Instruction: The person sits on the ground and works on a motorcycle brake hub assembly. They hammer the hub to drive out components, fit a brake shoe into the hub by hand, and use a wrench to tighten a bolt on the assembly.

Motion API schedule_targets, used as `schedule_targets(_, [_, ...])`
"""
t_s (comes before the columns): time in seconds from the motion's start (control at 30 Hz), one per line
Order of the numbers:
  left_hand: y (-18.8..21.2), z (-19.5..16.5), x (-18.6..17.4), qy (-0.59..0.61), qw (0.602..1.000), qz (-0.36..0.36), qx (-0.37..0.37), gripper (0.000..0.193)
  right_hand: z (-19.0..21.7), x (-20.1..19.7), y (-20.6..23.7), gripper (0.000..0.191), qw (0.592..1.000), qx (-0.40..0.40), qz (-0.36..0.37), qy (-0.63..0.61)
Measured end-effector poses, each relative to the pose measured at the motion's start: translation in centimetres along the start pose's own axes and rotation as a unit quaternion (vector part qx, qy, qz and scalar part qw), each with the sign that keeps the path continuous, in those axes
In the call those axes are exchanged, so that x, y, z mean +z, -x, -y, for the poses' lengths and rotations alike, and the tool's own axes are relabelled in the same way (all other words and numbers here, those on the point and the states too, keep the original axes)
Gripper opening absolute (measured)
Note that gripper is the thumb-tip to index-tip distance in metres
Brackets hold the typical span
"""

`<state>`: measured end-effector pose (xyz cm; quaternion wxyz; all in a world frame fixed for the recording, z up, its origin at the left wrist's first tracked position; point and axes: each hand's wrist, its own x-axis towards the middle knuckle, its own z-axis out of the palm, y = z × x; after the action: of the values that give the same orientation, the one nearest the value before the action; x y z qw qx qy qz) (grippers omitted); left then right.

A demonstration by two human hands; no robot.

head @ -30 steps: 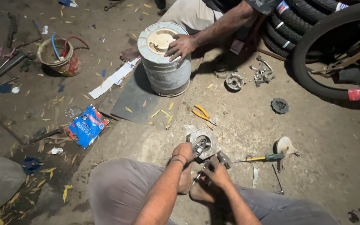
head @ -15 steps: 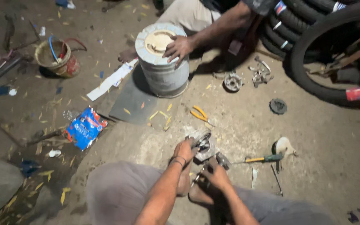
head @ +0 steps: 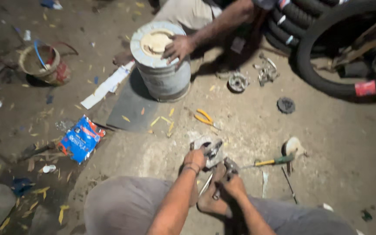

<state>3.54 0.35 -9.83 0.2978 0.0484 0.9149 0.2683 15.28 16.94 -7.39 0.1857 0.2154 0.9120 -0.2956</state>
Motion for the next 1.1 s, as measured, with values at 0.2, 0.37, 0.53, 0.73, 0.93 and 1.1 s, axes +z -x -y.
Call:
schedule_targets(0.2, [-0.2, -0.1, 0.1, -0.020, 1.000, -0.018, 0.009, 0.030, 0.2, -0.7, 1.3, 0.068, 0.989, 0.140, 0.029, 0.023])
schedule_targets(0.37, [-0.8, 0.0, 0.9, -0.054, 0.998, -0.005, 0.015, 0.029, 0.9, 0.2, 1.2, 0.062, 0.996, 0.075, 0.047, 0.000])
schedule_targets(0.53, [-2.0, 1.3, 2.6, -0.067, 0.995, 0.070, -0.002, 0.032, -1.3, 1.9, -0.5, 0.049, 0.976, 0.195, 0.092, -0.033])
schedule_targets(0.73, [-1.7, 1.8, 2.4, 0.000, 0.999, -0.033, 0.018, 0.029, -0.3, 1.2, -0.4, 0.023, 0.912, 0.289, -0.012, -0.290])
schedule_targets(0.93, [-2.0, 1.8, 1.3, 0.008, 1.000, -0.006, 0.020, 0.027, 2.6, -0.9, 0.7, 0.031, 0.938, 0.175, -0.051, -0.295])
schedule_targets(1.1, [-2.6, 2.6, 2.1, 0.028, 1.000, 0.000, 0.008, 0.028, 4.8, -5.0, 3.6, 0.023, 0.915, 0.010, -0.012, -0.403])
